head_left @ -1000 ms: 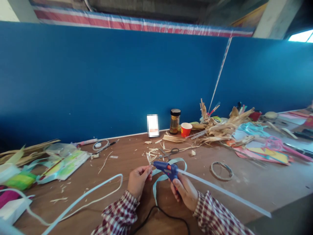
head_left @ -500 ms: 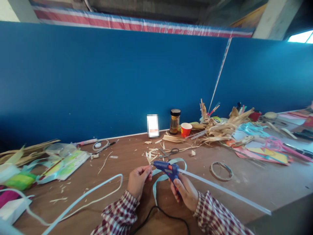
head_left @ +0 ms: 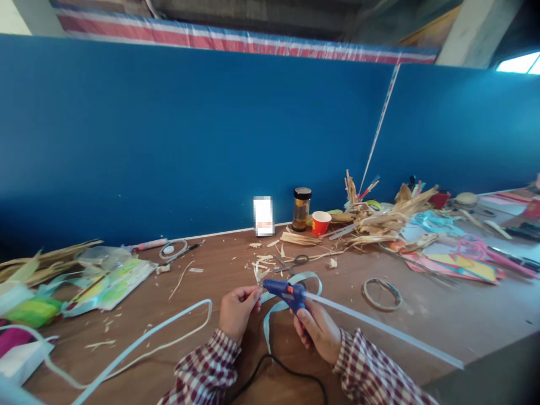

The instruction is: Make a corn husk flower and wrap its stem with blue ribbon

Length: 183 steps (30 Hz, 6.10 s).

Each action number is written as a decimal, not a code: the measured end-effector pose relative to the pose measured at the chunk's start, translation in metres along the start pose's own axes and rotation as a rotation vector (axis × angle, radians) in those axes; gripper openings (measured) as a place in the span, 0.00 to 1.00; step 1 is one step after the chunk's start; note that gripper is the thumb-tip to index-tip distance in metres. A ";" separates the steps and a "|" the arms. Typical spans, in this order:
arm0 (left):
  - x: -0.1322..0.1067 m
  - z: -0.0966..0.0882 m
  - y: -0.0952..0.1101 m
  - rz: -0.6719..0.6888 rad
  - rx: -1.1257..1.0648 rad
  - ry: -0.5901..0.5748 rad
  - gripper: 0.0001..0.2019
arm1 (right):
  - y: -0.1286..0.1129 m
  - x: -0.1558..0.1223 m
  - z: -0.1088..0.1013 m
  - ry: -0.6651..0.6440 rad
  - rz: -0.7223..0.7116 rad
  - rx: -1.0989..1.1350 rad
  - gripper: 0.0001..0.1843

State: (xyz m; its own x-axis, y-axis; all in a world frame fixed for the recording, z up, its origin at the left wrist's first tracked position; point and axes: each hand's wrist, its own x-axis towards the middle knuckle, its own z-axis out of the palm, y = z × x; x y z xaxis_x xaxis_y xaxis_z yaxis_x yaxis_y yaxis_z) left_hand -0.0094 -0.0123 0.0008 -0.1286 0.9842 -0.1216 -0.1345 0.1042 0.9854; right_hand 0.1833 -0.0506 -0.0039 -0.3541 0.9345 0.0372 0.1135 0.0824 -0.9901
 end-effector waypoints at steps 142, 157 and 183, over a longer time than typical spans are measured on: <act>0.003 0.001 0.003 -0.204 -0.263 -0.027 0.23 | -0.015 0.092 0.020 0.230 0.030 0.137 0.15; 0.002 0.004 -0.002 -0.129 -0.215 0.035 0.26 | -0.009 0.096 0.023 0.169 0.090 0.315 0.16; -0.003 0.005 0.005 0.039 -0.077 0.123 0.23 | -0.024 0.089 0.023 0.213 -0.050 0.110 0.13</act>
State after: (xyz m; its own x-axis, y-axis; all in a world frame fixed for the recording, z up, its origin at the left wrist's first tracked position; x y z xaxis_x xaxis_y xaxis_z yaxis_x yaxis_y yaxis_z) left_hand -0.0052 -0.0137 0.0065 -0.2538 0.9619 -0.1017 -0.2016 0.0502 0.9782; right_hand 0.1283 0.0224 0.0202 -0.1518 0.9831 0.1023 -0.0051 0.1028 -0.9947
